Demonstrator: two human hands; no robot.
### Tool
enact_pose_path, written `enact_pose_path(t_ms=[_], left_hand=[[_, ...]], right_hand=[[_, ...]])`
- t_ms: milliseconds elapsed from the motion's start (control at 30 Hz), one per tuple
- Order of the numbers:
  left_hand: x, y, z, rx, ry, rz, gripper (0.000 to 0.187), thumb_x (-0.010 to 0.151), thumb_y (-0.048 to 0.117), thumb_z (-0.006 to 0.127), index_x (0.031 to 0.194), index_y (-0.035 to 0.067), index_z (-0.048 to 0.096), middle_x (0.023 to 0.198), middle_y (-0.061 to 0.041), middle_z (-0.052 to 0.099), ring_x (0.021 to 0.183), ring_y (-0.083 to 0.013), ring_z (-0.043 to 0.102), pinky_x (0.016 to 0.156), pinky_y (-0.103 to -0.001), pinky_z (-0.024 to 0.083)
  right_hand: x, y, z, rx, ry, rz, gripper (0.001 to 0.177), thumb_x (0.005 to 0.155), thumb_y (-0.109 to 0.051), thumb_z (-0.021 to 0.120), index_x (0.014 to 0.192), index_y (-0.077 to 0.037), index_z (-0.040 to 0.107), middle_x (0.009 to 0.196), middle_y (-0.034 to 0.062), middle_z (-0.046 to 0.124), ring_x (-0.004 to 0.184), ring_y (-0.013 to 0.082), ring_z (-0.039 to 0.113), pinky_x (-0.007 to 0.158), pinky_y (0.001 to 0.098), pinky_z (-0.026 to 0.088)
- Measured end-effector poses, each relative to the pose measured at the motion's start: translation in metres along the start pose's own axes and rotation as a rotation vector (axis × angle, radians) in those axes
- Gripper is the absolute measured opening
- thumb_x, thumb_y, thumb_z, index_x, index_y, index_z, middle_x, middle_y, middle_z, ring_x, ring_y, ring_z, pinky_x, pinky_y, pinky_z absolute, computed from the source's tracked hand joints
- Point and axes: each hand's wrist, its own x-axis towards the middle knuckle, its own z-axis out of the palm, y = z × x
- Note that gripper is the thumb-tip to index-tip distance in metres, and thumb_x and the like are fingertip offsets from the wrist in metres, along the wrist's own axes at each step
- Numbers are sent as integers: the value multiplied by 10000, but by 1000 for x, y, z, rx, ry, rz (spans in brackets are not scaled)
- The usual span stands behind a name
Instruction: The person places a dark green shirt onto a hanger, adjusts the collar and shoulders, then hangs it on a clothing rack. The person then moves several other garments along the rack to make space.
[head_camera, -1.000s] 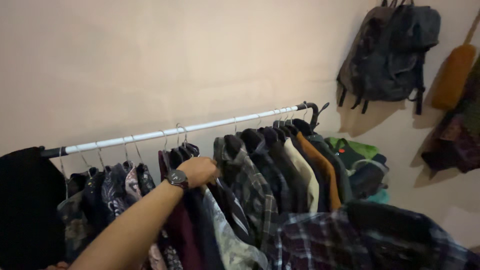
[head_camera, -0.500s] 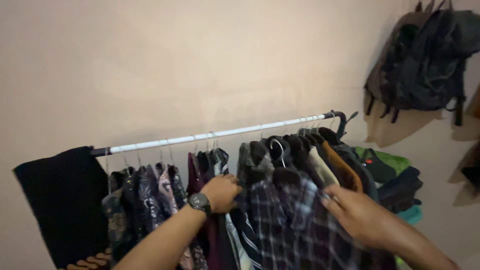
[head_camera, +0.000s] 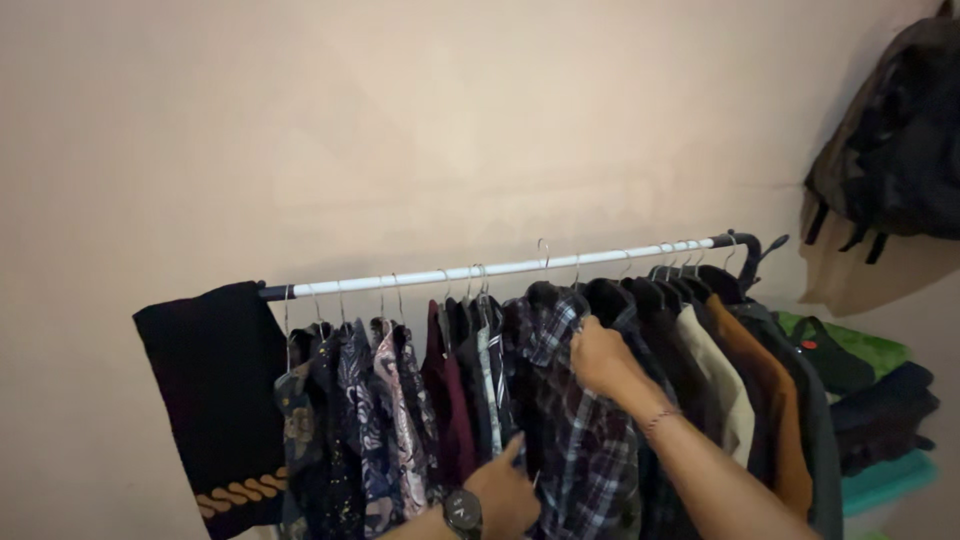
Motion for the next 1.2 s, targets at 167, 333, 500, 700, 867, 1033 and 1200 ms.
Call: enact_pose_path(t_ms=[167, 333, 500, 700, 867, 1033, 1200], left_hand=[[18, 11, 33, -676, -28, 92, 292, 1004, 247, 569, 974, 55, 786, 916, -204, 727, 829, -392, 697, 769, -529, 557], [23, -22, -60, -996, 478, -156, 185, 842, 191, 668, 889, 25, 733, 859, -183, 743, 797, -320, 729, 738, -416, 572], [13, -79, -99, -364, 1011, -809, 157, 755, 111, 688, 900, 112, 748, 964, -104, 692, 1000, -331, 621, 850, -474, 456], [11, -113, -69, -286, 1039, -887, 213, 743, 149, 707, 942, 86, 753, 1112, -128, 673, 1106, -347, 587, 897, -492, 428], [12, -110, -52, -308, 1036, -890, 265, 771, 157, 699, 1020, 83, 751, 1226, -172, 656, 1185, -349, 575, 966, -495, 416], [7, -115, -48, -326, 1008, -848, 391, 774, 193, 717, 1150, 84, 726, 1291, -217, 628, 1230, -383, 546, 996, -509, 400], [8, -112, -48, -407, 828, -900, 481, 772, 229, 744, 1230, 93, 686, 1329, -214, 598, 1292, -373, 506, 1081, -570, 337]], right_hand=[[9, 11, 50, 49, 32, 19, 344, 977, -279, 532, 1165, 9, 552, 1041, 351, 691, 1008, 532, 660, 887, 578, 528], [-18, 1, 42, 70, -8, 69, 489, 964, -415, 597, 1306, -72, 528, 1119, 315, 675, 1077, 512, 630, 935, 566, 497], [-37, -6, 27, 49, 1, 177, 565, 976, -339, 558, 1495, -145, 447, 1134, 288, 717, 1078, 486, 675, 937, 559, 513], [-43, -36, 76, 165, 358, -284, 319, 959, -332, 576, 1125, -70, 647, 1077, 231, 738, 998, 461, 703, 866, 528, 559], [-21, -32, 111, 97, 24, 50, 340, 1035, -324, 464, 1188, -45, 583, 989, 314, 706, 971, 508, 679, 875, 585, 515], [-26, -19, 93, 188, 63, 64, 341, 1045, -327, 439, 1099, -29, 596, 972, 308, 707, 933, 519, 672, 809, 602, 515], [-44, -41, 76, 159, 601, -376, 350, 971, -333, 537, 1051, -10, 644, 896, 297, 715, 840, 505, 682, 710, 559, 548]])
